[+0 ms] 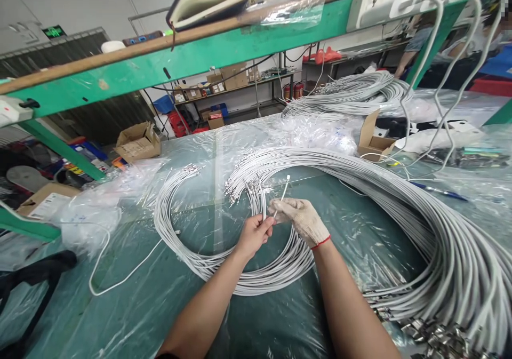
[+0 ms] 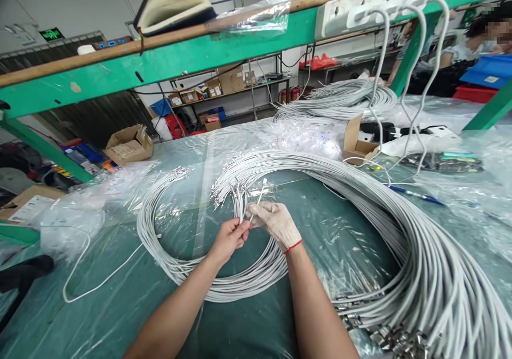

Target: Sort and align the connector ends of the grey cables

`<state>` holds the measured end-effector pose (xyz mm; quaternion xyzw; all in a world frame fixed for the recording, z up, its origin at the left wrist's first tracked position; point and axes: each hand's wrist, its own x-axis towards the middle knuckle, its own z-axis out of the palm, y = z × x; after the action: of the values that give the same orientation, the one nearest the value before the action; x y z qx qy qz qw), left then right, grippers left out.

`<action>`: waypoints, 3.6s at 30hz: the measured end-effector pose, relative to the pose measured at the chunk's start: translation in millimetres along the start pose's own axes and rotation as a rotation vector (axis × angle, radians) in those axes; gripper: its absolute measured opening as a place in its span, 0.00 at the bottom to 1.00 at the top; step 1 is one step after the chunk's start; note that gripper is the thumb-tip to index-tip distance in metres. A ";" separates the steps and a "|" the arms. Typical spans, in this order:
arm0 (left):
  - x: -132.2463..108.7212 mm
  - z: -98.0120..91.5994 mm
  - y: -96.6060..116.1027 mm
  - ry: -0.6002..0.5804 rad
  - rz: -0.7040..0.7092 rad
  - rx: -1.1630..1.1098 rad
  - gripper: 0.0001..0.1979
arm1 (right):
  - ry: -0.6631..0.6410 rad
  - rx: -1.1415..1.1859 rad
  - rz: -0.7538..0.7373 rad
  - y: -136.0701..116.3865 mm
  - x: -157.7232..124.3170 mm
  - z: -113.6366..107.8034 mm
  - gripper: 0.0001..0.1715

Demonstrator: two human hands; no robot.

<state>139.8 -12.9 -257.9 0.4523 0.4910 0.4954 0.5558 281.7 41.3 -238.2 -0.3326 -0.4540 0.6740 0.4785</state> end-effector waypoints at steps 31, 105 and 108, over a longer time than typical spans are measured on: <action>0.5 -20.9 17.9 -0.210 -0.010 -0.044 0.19 | 0.181 -0.287 0.019 26.2 18.9 -4.6 0.27; 2.7 -9.2 0.7 0.072 0.120 0.303 0.22 | 0.098 -0.118 0.010 -16.1 1.6 -35.2 0.25; 2.9 -13.9 10.0 0.136 0.152 0.259 0.20 | 0.246 -0.127 0.052 -5.9 7.1 -35.0 0.21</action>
<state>125.0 -8.8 -249.8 0.5214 0.5516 0.4982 0.4191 312.4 59.0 -245.6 -0.4539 -0.4251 0.6101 0.4910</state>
